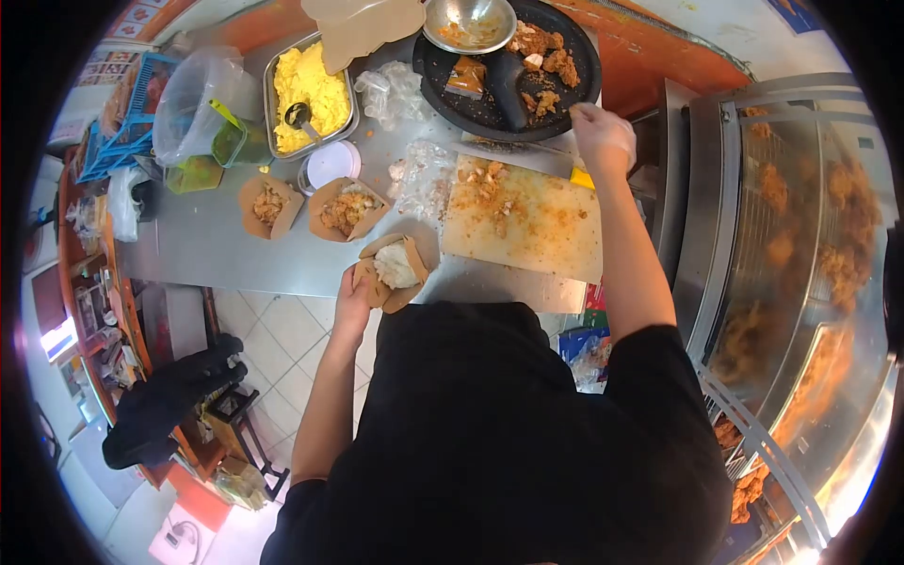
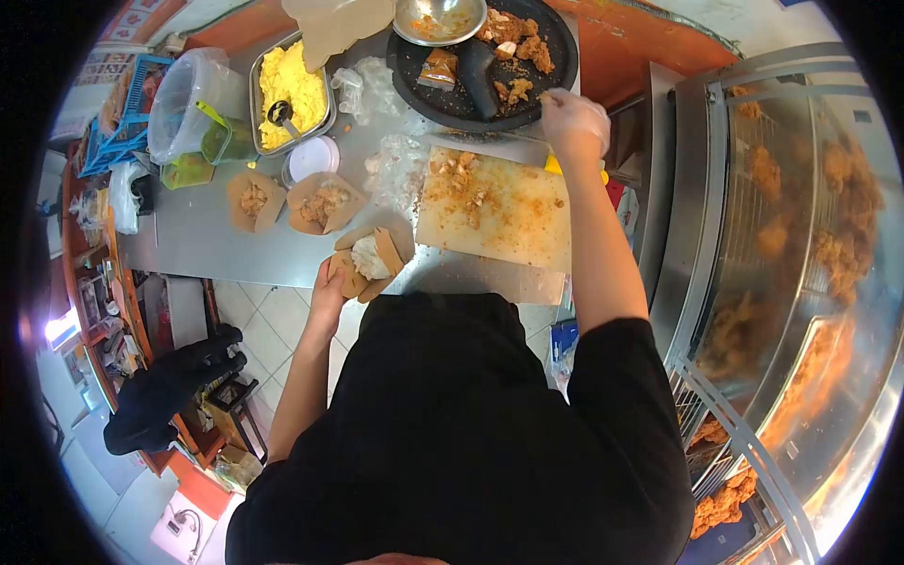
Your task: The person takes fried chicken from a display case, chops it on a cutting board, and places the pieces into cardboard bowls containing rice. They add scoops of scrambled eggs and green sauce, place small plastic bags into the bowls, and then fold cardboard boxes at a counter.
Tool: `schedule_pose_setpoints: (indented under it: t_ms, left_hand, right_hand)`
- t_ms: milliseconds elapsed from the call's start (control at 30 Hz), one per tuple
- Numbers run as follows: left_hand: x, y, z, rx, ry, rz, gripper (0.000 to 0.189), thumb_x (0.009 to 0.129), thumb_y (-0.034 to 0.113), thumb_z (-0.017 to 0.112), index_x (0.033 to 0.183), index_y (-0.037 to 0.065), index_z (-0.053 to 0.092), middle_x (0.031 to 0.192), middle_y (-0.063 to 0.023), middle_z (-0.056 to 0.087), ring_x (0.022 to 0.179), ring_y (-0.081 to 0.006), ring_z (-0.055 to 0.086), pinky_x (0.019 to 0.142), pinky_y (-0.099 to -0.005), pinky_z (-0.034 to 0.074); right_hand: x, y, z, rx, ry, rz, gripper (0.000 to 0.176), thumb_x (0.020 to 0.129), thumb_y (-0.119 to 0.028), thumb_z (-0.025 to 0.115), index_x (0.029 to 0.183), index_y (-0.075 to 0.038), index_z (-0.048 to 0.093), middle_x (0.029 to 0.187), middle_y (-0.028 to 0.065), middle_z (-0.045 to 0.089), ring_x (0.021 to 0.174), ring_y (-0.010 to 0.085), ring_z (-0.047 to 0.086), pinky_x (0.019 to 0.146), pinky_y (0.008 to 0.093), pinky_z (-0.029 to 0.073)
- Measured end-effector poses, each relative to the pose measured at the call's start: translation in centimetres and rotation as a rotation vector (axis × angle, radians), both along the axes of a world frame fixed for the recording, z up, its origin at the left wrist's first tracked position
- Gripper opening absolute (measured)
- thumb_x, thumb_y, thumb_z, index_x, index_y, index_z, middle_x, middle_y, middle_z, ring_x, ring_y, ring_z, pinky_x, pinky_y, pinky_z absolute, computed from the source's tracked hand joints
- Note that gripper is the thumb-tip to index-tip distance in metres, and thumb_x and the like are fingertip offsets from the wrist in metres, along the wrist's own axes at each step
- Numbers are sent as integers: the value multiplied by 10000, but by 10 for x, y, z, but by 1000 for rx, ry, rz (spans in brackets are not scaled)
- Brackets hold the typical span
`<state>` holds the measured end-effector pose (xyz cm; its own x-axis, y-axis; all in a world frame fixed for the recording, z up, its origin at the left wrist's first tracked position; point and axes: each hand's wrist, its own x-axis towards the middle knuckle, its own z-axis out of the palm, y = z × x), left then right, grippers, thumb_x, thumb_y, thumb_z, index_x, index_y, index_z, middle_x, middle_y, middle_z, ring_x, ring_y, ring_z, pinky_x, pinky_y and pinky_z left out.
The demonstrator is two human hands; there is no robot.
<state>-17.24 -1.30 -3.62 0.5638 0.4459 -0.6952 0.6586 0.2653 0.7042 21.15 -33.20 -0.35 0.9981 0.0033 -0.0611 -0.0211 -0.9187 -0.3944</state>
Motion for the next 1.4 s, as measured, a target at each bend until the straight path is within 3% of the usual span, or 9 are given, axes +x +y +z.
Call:
schedule_pose_setpoints:
  t_ms: [200,333,400,467,667,733,800,1067,1400]
  left_hand:
    - [-1,6,-10,13,-24,-23,382,1084,165,458,1428,1,446,1347,-136,583,1228,-207,564,1033,-344,462]
    - [-4,2,-5,-27,-90,11,382,1076,167,480,1422,6,452,1311,-125,600,1200,-196,572,1026,-333,458]
    - [-1,2,-2,19,-32,-25,383,1072,166,486,1418,7,455,1295,-123,609,1185,-195,578,1009,-328,465]
    - [-4,3,-8,5,-53,-5,382,1070,163,484,1419,9,456,1289,-125,613,1177,-191,582,993,-323,473]
    - [2,-2,4,38,-85,7,394,1068,190,500,1416,9,466,1307,-118,605,1185,-195,580,1009,-327,465]
    - [4,-2,7,59,-62,-15,364,1068,179,495,1391,12,474,1285,-131,616,1165,-194,594,988,-327,486]
    - [2,1,3,49,-84,-10,367,1068,187,499,1393,17,474,1286,-132,615,1166,-196,593,991,-328,484]
    - [-8,8,-13,83,-63,-85,397,1067,227,511,1399,13,476,1286,-144,618,1166,-210,591,1005,-332,470]
    - [-5,1,-11,149,-9,-66,421,1057,246,502,1406,13,481,1278,-166,627,1188,-231,595,1020,-345,459]
  right_hand:
    - [33,23,9,-232,-131,266,424,898,-168,617,1307,-257,682,1288,67,681,1172,319,640,1008,424,514]
    - [57,40,3,-428,129,799,524,889,-25,564,1372,-221,628,1265,101,684,1189,321,634,996,434,525]
    - [73,38,-17,-436,-29,886,523,903,-20,555,1391,-201,610,1208,114,704,1147,327,650,982,425,530]
    - [82,49,-10,-624,210,883,507,915,-52,583,1398,-202,606,1180,118,711,1148,308,651,985,414,531]
    - [79,47,-11,-680,72,976,458,909,-108,630,1363,-171,629,1120,117,721,1065,319,682,902,437,565]
    - [51,41,5,-591,58,892,396,898,-120,637,1293,-126,660,1111,128,720,1015,344,690,862,445,573]
    - [15,35,11,-75,-258,738,326,905,-127,625,1226,-104,680,1111,165,712,1004,353,690,846,432,575]
    - [-118,56,-47,-31,-166,912,546,931,-356,649,1394,-79,566,1409,181,578,1395,379,451,1188,508,335]
    - [-100,50,-89,86,-82,1262,692,880,-463,703,1438,-99,518,1442,165,524,1375,380,458,1181,505,346]
